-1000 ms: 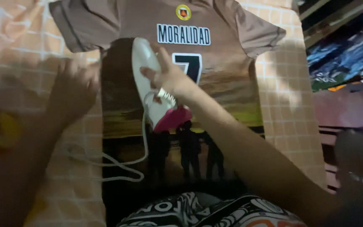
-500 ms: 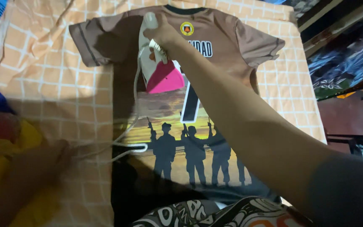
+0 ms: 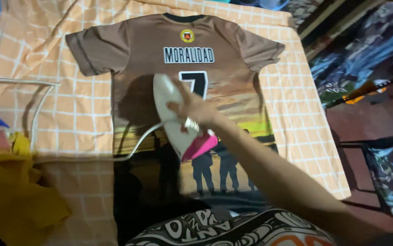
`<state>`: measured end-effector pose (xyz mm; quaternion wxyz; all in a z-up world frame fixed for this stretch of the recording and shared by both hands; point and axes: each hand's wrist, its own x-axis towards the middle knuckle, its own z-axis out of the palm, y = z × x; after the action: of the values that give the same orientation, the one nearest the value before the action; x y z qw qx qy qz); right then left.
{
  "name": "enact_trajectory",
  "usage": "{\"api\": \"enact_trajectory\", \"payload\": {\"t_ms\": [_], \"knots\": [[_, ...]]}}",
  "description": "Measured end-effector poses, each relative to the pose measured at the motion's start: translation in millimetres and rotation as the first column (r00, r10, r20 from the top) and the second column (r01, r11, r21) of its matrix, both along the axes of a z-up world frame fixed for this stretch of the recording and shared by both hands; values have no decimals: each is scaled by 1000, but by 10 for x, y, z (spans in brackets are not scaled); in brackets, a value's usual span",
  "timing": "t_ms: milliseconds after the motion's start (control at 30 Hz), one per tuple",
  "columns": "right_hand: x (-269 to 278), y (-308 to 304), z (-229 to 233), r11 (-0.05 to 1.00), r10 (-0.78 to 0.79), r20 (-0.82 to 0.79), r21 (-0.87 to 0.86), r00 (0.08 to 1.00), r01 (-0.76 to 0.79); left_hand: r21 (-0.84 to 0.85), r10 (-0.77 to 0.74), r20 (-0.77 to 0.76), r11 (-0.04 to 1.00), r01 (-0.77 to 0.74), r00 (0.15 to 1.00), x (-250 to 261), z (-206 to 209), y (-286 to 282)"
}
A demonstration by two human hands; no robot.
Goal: The recorder is ironing a graphic t-shirt on a bed surface.
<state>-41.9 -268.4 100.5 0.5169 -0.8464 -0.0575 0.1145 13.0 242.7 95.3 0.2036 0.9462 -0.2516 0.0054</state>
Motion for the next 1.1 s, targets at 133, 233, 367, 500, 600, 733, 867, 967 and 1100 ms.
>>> {"api": "enact_trajectory", "payload": {"t_ms": [133, 233, 367, 500, 600, 733, 867, 967, 1100], "knots": [[-520, 149, 235, 966, -76, -354, 206, 932, 157, -22, -48, 44, 999, 49, 998, 445, -23, -309], [-608, 187, 127, 926, -71, -370, 320, 926, 199, -38, -66, 70, 997, 69, 995, 669, -128, -568], [-496, 284, 107, 885, -79, -326, 413, 942, 217, -54, -54, 106, 997, 60, 993, 777, -326, -852], [-36, 344, -273, 867, -88, -268, 454, 959, 207, -59, -23, 143, 998, 32, 989, 639, -554, -1208], [417, 387, -534, 909, -125, -92, 389, 988, 151, -62, -14, 174, 998, 25, 985, 476, -619, -1626], [706, 529, -216, 891, -221, -220, 351, 950, 288, -63, -62, 263, 995, 81, 963, 318, -964, -2321], [880, 556, -380, 817, -196, -275, 485, 941, 312, 64, -57, 297, 997, 39, 953, 262, -1194, -2201], [682, 636, -273, 820, -197, -298, 472, 934, 323, 105, 32, 140, 993, -47, 990, 9, -746, -2139], [51, 792, -268, 869, -170, -336, 392, 927, 301, 65, 42, 105, 997, -49, 994, -17, -1016, -2026]]}}
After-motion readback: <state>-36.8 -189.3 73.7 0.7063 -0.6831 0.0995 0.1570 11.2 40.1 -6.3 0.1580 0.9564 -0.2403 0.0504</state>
